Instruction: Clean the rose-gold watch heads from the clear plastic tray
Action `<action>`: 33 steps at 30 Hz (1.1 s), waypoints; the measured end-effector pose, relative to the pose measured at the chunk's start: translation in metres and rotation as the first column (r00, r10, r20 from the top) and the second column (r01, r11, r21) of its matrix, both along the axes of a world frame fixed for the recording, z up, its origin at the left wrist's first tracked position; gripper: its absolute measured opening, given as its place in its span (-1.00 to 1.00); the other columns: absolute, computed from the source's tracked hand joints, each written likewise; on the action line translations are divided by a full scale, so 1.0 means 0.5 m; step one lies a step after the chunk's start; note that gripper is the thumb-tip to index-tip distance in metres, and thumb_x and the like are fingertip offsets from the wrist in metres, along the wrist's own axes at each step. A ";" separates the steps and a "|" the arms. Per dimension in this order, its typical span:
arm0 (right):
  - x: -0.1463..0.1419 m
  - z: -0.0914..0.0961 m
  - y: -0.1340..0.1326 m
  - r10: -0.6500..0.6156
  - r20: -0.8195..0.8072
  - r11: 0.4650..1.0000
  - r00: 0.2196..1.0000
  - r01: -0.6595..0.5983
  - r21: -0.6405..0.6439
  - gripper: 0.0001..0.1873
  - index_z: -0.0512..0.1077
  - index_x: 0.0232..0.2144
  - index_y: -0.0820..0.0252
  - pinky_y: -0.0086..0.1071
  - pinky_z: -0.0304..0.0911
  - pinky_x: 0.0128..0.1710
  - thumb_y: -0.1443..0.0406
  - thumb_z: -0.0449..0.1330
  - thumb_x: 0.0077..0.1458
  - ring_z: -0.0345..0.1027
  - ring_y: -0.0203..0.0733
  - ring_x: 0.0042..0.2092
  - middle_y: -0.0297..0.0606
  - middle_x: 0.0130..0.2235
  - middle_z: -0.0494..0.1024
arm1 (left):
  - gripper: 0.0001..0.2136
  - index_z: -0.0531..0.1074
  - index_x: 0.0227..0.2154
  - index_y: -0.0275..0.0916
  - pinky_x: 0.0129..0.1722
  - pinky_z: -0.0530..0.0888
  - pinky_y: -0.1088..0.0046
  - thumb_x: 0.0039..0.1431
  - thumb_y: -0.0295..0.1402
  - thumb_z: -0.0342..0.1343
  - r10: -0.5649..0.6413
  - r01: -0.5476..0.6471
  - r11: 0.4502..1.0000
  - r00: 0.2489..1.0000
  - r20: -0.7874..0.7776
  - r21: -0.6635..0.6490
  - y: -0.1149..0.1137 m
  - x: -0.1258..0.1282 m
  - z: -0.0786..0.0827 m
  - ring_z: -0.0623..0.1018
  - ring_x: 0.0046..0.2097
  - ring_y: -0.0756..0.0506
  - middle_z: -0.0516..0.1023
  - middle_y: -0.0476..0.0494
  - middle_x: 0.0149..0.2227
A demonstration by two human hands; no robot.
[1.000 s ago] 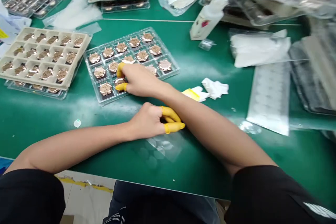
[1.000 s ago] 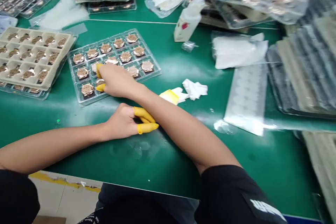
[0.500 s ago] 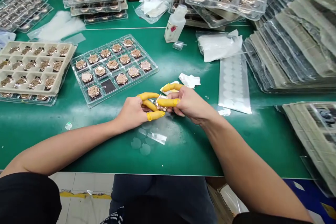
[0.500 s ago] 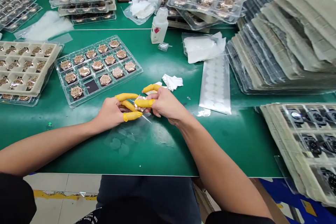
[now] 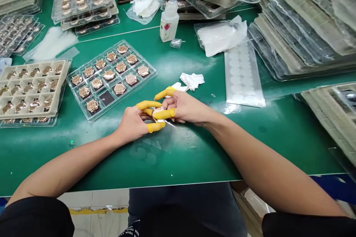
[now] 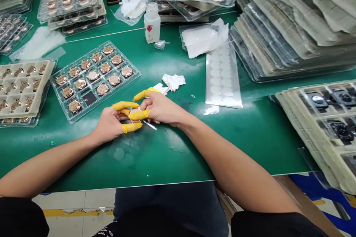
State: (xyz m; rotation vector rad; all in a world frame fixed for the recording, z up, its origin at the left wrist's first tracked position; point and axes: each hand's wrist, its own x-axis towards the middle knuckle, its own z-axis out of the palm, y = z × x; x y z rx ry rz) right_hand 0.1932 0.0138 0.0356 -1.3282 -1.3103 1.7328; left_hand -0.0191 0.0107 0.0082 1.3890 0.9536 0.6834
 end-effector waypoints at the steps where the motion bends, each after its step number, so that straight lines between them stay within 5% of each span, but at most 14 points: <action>1: 0.007 -0.009 0.005 -0.064 0.079 0.986 0.995 0.050 0.160 -0.39 0.46 -0.06 0.15 -0.41 0.16 -0.55 0.06 0.55 -0.10 0.27 -0.35 -0.50 -0.36 -0.34 0.55 | -0.40 0.62 0.02 -0.26 -0.03 0.72 0.34 -0.18 -0.32 0.57 0.024 -0.024 1.000 1.000 0.001 -0.005 0.001 0.001 0.001 0.73 -0.20 -0.09 0.74 -0.11 -0.21; 4: 0.030 -0.041 0.024 -0.359 0.418 0.789 0.835 0.032 0.614 -0.60 0.57 -0.09 0.14 -0.34 0.17 -0.42 0.11 0.43 0.05 0.33 -0.26 -0.35 -0.20 -0.10 0.54 | -0.40 0.59 0.04 -0.26 0.02 0.71 0.33 -0.15 -0.31 0.56 0.082 -0.082 0.996 0.997 -0.004 -0.020 0.002 0.003 0.006 0.72 -0.14 -0.08 0.73 -0.14 -0.16; 6: 0.041 -0.057 0.032 -0.436 0.580 0.731 0.688 -0.105 0.674 -0.63 0.59 -0.08 0.13 -0.30 0.15 -0.38 0.17 0.41 0.05 0.35 -0.18 -0.29 -0.16 -0.06 0.53 | -0.40 0.58 0.04 -0.26 0.05 0.70 0.33 -0.14 -0.31 0.55 0.092 -0.092 0.995 0.996 -0.006 -0.035 0.002 0.004 0.010 0.72 -0.11 -0.09 0.73 -0.15 -0.13; 8: 0.043 -0.062 0.036 -0.432 0.623 0.734 0.652 -0.147 0.663 -0.70 0.58 -0.12 0.14 -0.27 0.21 -0.32 0.21 0.38 0.07 0.41 -0.11 -0.22 -0.16 -0.09 0.54 | -0.39 0.56 0.03 -0.25 0.07 0.69 0.34 -0.15 -0.36 0.55 0.092 -0.092 0.995 0.996 -0.005 -0.047 0.001 0.005 0.013 0.72 -0.08 -0.09 0.73 -0.17 -0.09; 11: 0.039 -0.053 0.038 -0.388 0.555 0.780 0.736 -0.058 0.623 -0.79 0.55 -0.22 0.14 -0.23 0.28 -0.21 0.19 0.37 0.10 0.47 -0.07 -0.18 -0.21 -0.22 0.60 | -0.43 0.55 0.03 -0.25 0.06 0.68 0.36 -0.10 -0.35 0.53 0.104 -0.105 0.993 0.994 -0.020 -0.044 0.001 0.005 0.017 0.71 -0.08 -0.07 0.72 -0.18 -0.08; 14: 0.044 -0.047 0.048 -0.368 0.317 0.846 0.874 0.173 0.505 -0.66 0.56 -0.18 0.14 -0.24 0.32 -0.24 0.06 0.40 0.09 0.49 -0.11 -0.26 -0.24 -0.28 0.64 | -0.43 0.53 0.02 -0.23 0.10 0.68 0.32 -0.11 -0.36 0.54 0.105 -0.106 0.993 0.994 -0.027 -0.050 0.001 0.004 0.019 0.72 -0.07 -0.08 0.72 -0.19 -0.05; 16: 0.058 -0.051 0.059 -0.469 0.184 0.807 0.864 0.336 0.485 -0.55 0.55 -0.05 0.14 -0.26 0.34 -0.29 0.01 0.39 0.11 0.49 -0.14 -0.30 -0.21 -0.23 0.64 | -0.41 0.52 0.03 -0.22 0.13 0.67 0.31 -0.13 -0.37 0.55 0.099 -0.101 0.994 0.994 -0.034 -0.050 0.002 0.002 0.019 0.73 -0.04 -0.10 0.71 -0.21 -0.01; 18: 0.076 -0.059 0.068 -0.614 0.229 0.704 0.755 0.393 0.592 -0.54 0.55 0.01 0.14 -0.25 0.34 -0.29 0.06 0.38 0.12 0.48 -0.12 -0.27 -0.16 -0.15 0.62 | -0.40 0.51 0.02 -0.22 0.15 0.67 0.31 -0.13 -0.37 0.55 0.095 -0.097 0.994 0.995 -0.038 -0.044 0.003 0.001 0.018 0.73 -0.03 -0.10 0.71 -0.22 -0.01; 21: 0.098 -0.071 0.071 -0.646 0.435 0.635 0.627 0.125 0.762 -0.66 0.63 -0.08 0.14 -0.18 0.35 -0.20 0.16 0.40 0.10 0.46 -0.04 -0.17 -0.11 -0.10 0.56 | -0.41 0.51 0.01 -0.23 0.13 0.66 0.33 -0.12 -0.35 0.56 0.109 -0.110 0.993 0.994 -0.033 -0.038 0.003 0.002 0.018 0.73 -0.03 -0.10 0.71 -0.22 -0.02; 25: 0.101 -0.073 0.059 -0.391 0.653 0.655 0.649 -0.303 0.692 -0.80 0.71 -0.15 0.07 -0.17 0.30 -0.16 0.26 0.39 0.15 0.38 -0.02 -0.11 -0.14 -0.09 0.61 | -0.41 0.52 0.00 -0.23 0.08 0.66 0.37 -0.15 -0.35 0.58 0.154 -0.154 0.986 0.988 -0.001 -0.064 0.001 0.006 0.017 0.71 -0.06 -0.07 0.72 -0.19 -0.06; 29: 0.087 -0.059 0.051 -0.401 0.554 0.581 0.730 -0.265 0.770 -0.88 0.72 -0.22 0.06 -0.21 0.20 -0.23 0.30 0.34 0.25 0.28 -0.11 -0.25 -0.20 -0.30 0.62 | -0.44 0.54 -0.01 -0.25 0.07 0.65 0.38 -0.13 -0.37 0.56 0.193 -0.189 0.979 0.981 0.036 -0.076 -0.002 0.010 0.012 0.70 -0.08 -0.05 0.72 -0.19 -0.07; 33: 0.052 -0.039 0.030 -0.349 0.264 0.366 0.899 -0.129 0.922 -0.89 0.68 -0.18 0.07 -0.26 0.27 -0.22 0.32 0.32 0.30 0.35 -0.16 -0.23 -0.23 -0.29 0.59 | -0.43 0.55 0.01 -0.25 0.07 0.65 0.38 -0.13 -0.39 0.56 0.200 -0.194 0.976 0.978 0.058 -0.100 -0.001 0.012 0.008 0.71 -0.09 -0.05 0.72 -0.17 -0.08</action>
